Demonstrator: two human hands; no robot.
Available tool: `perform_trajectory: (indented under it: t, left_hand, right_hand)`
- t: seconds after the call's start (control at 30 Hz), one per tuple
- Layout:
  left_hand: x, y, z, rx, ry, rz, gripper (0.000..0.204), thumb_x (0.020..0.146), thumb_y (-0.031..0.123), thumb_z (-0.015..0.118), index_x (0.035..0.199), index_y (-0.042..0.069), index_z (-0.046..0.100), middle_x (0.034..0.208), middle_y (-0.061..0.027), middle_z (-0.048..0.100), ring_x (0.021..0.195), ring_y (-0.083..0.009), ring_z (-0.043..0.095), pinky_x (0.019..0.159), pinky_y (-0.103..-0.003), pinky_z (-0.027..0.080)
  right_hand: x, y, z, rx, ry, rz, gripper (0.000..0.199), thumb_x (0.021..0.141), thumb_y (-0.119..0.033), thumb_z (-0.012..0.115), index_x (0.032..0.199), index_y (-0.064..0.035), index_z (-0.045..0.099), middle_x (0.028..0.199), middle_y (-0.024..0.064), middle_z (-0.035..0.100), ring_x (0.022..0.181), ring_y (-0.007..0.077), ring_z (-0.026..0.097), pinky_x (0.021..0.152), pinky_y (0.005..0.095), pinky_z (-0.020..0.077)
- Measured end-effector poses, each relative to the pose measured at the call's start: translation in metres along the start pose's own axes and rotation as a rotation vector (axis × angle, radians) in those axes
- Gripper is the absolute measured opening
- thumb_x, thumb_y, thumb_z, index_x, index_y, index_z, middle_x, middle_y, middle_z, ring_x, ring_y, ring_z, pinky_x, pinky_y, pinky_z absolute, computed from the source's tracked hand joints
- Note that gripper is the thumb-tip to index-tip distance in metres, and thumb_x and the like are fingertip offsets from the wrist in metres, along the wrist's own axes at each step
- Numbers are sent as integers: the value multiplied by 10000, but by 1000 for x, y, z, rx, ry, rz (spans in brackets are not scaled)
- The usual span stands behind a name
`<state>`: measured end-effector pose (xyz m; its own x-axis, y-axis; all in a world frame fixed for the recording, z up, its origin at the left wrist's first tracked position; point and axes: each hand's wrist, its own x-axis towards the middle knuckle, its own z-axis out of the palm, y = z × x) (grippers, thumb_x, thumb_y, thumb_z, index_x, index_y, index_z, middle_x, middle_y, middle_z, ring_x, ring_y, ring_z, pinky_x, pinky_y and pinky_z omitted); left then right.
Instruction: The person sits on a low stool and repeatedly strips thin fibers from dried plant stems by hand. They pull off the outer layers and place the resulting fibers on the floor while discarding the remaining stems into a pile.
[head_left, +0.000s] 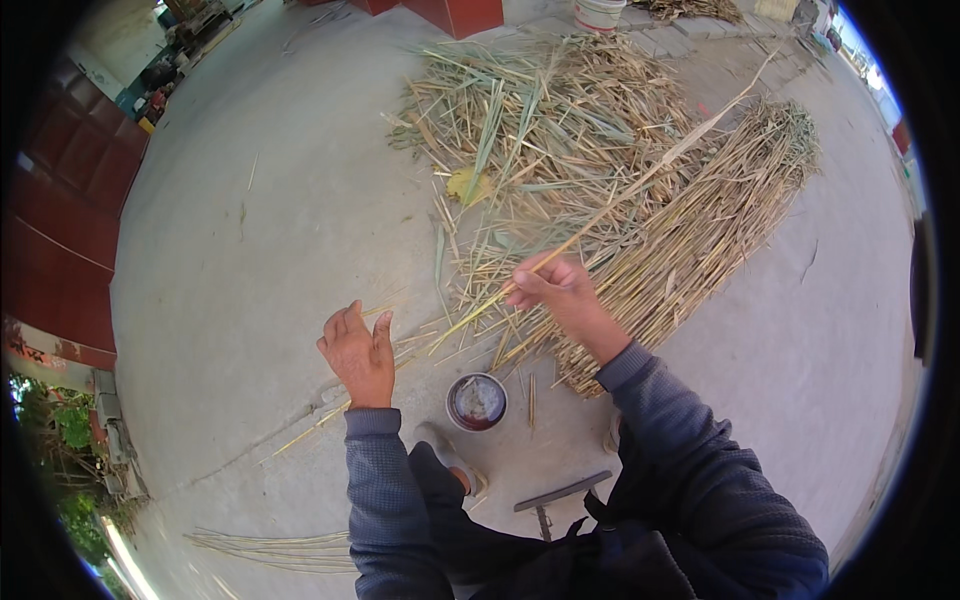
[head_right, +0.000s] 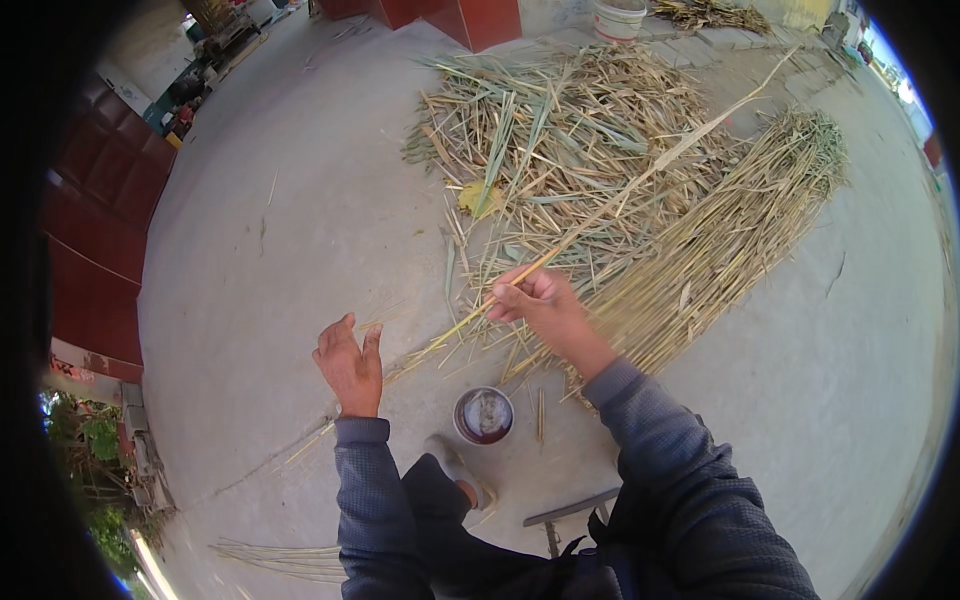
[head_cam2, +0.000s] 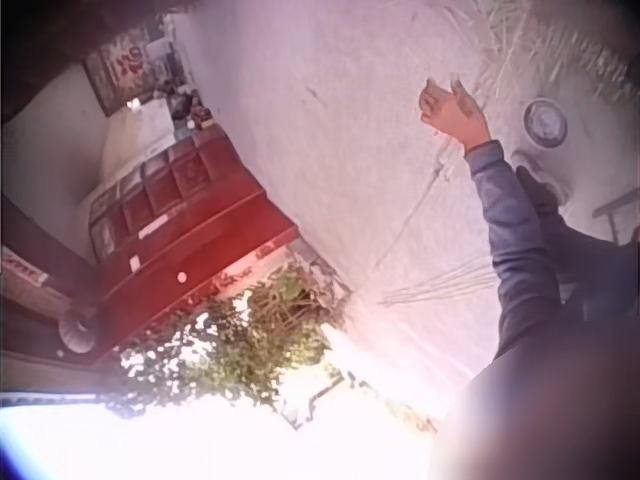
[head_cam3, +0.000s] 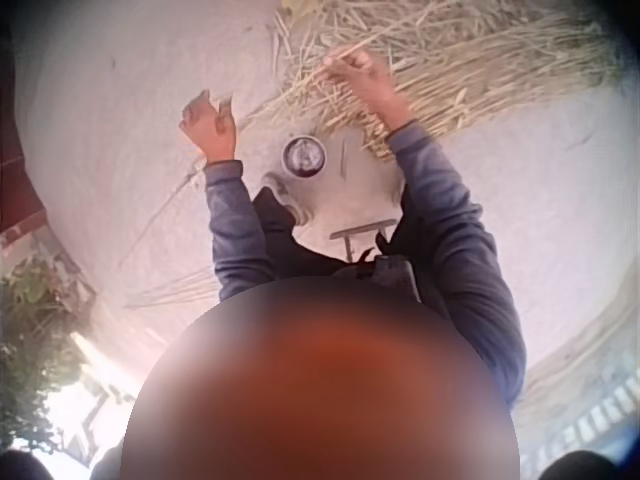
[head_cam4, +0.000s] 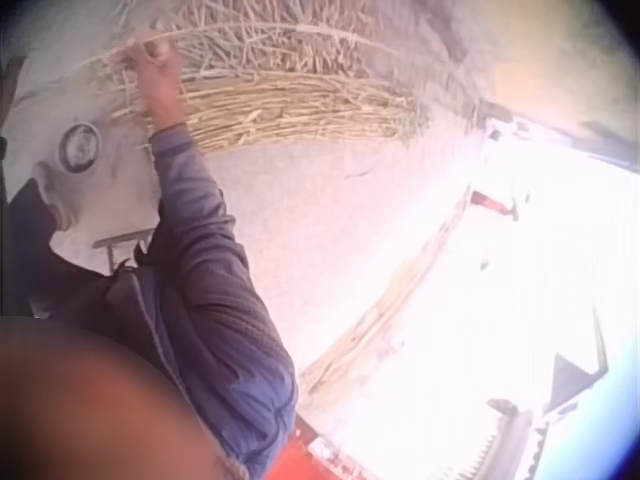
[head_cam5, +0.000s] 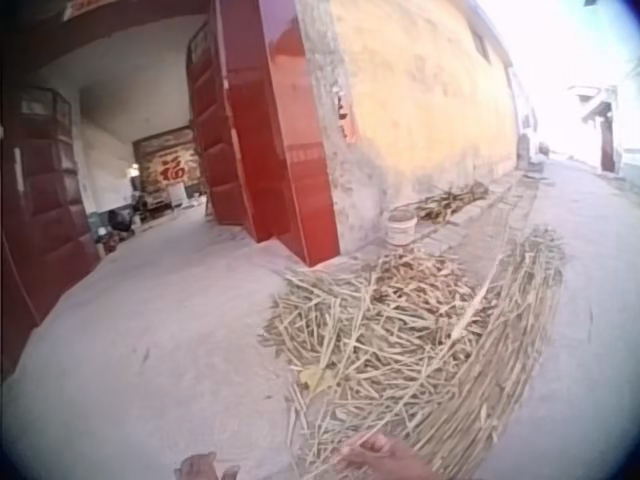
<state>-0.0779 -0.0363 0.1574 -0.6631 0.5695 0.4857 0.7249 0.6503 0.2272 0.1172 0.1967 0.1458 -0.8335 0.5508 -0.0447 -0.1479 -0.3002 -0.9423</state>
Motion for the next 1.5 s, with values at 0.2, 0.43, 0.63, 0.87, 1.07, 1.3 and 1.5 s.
perform_trajectory:
  t: [0.2,0.43,0.63,0.87,1.07,1.3,1.5]
  left_hand:
    - [-9,54,6,-396,-234,268,154,846,236,746,884,91,713,827,-59,706,845,-268,642,816,-438,419]
    - [-7,32,0,-208,-391,228,151,795,214,760,858,98,687,791,-54,697,781,-278,635,792,-416,402]
    - [-10,75,15,-467,-218,248,111,835,195,735,853,96,691,777,-68,689,751,-268,641,736,-412,425]
    - [-8,34,9,-344,-453,193,128,821,209,751,839,107,675,741,-57,681,744,-268,643,738,-402,423]
    - [-20,63,26,-779,-457,-27,172,837,176,772,966,77,720,813,-83,720,751,-210,680,748,-353,478]
    - [-24,68,37,-1200,-499,-426,177,871,113,779,1005,9,729,894,-52,751,780,-119,679,748,-284,538]
    - [-22,57,30,-932,-464,-252,190,871,117,780,1008,-3,730,894,-59,750,816,-123,682,776,-280,539]
  right_hand:
    - [-1,20,19,23,12,82,202,986,-207,687,1065,-25,648,911,71,720,806,159,729,684,258,579]
    - [5,1,-11,-34,183,116,209,973,-208,708,1065,-29,655,867,47,706,773,137,718,651,252,570]
    - [-3,23,25,-98,40,128,207,972,-202,706,1031,-11,653,855,54,712,752,120,702,641,252,561]
    - [8,3,-17,-48,65,28,173,990,-185,679,1012,-18,640,932,76,718,813,156,720,680,256,566]
    - [0,10,6,-116,-29,25,154,1009,-169,647,1045,-21,624,908,67,708,827,158,725,696,268,579]
    - [-2,14,11,-59,-55,8,157,1021,-165,626,1070,-17,614,912,90,712,834,178,732,710,281,590]
    - [3,-1,-6,-1,103,22,203,1021,-193,627,1078,1,616,931,129,727,824,198,735,712,299,598]
